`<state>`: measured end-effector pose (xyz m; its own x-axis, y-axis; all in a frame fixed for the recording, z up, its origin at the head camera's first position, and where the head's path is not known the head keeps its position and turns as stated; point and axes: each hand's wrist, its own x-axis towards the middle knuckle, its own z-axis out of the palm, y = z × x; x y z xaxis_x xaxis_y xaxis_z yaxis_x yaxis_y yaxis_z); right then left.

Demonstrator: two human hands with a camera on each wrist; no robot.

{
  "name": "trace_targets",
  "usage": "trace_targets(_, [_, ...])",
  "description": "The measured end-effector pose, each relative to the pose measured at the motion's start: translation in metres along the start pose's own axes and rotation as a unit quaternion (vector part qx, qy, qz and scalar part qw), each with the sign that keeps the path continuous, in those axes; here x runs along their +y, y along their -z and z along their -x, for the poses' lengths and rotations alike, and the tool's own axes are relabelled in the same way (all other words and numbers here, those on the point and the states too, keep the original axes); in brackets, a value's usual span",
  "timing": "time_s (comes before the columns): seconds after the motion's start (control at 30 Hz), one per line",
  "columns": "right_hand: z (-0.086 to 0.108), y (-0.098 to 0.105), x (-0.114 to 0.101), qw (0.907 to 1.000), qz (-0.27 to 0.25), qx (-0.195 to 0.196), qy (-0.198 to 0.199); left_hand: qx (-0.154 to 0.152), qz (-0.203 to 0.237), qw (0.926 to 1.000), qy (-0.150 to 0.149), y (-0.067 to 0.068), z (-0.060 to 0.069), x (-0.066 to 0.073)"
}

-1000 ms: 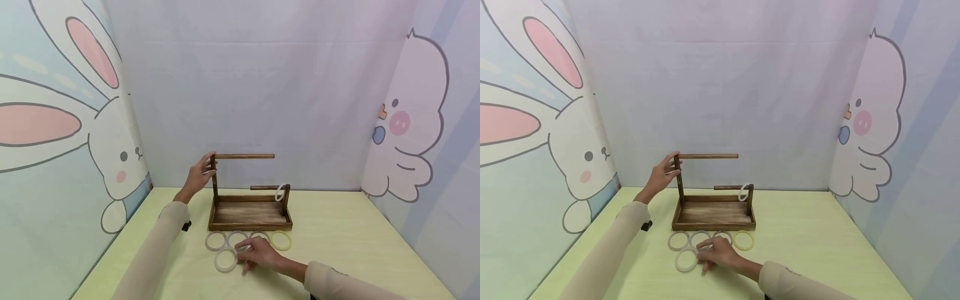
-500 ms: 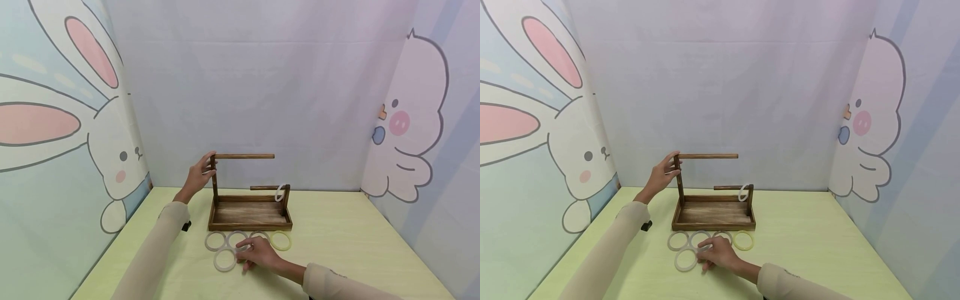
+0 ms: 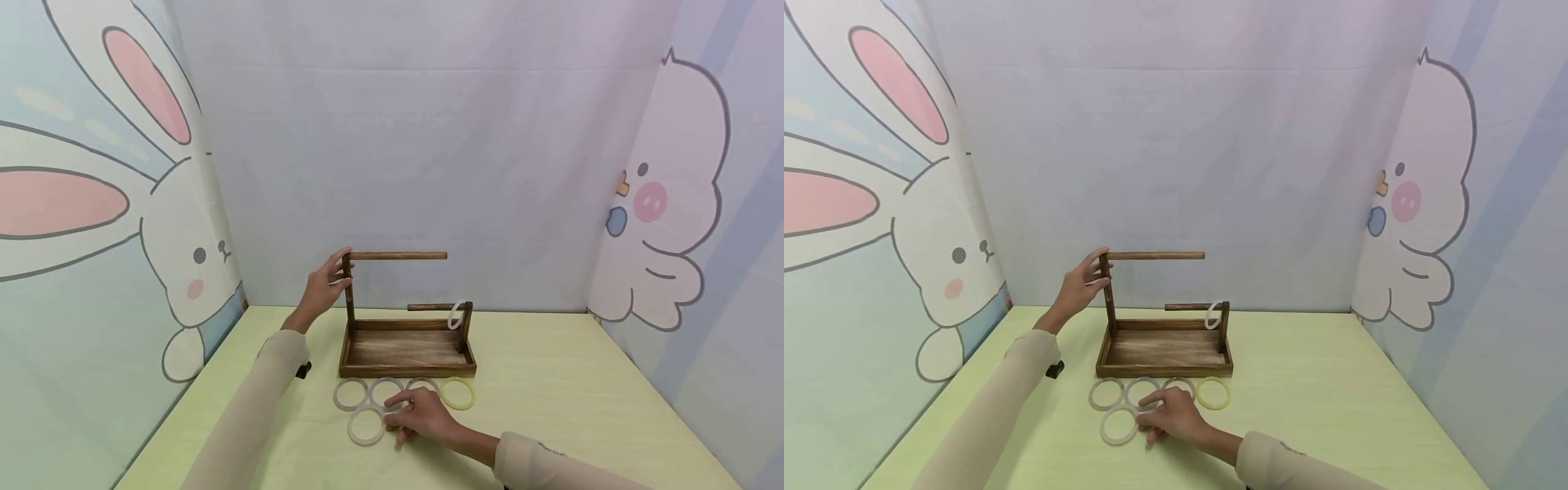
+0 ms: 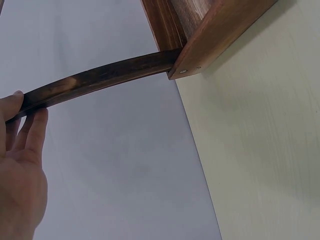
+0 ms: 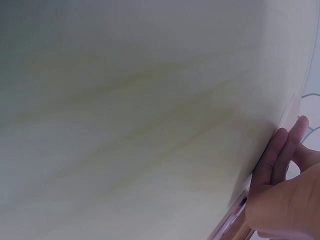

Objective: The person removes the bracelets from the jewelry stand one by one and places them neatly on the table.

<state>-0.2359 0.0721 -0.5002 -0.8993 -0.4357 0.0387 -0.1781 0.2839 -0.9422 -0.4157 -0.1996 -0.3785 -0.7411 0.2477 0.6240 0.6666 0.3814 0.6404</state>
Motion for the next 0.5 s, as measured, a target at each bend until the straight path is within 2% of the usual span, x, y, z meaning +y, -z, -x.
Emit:
trace_targets(0.37, [-0.0002, -0.0004, 0.0000, 1.0000, -0.004, 0.001, -0.004, -0.002, 0.005, 1.0000, 0.001, 0.0002, -0.0002, -0.0009])
trace_targets(0.4, [-0.0003, -0.0004, 0.0002, 1.0000, -0.003, 0.002, -0.003, -0.002, 0.007, 1.0000, 0.000, 0.0009, 0.0008, 0.0049])
trace_targets(0.5, [-0.0002, -0.0007, 0.0007, 1.0000, 0.003, 0.004, -0.001, -0.002, 0.009, 1.0000, -0.002, 0.0011, 0.0015, 0.0049])
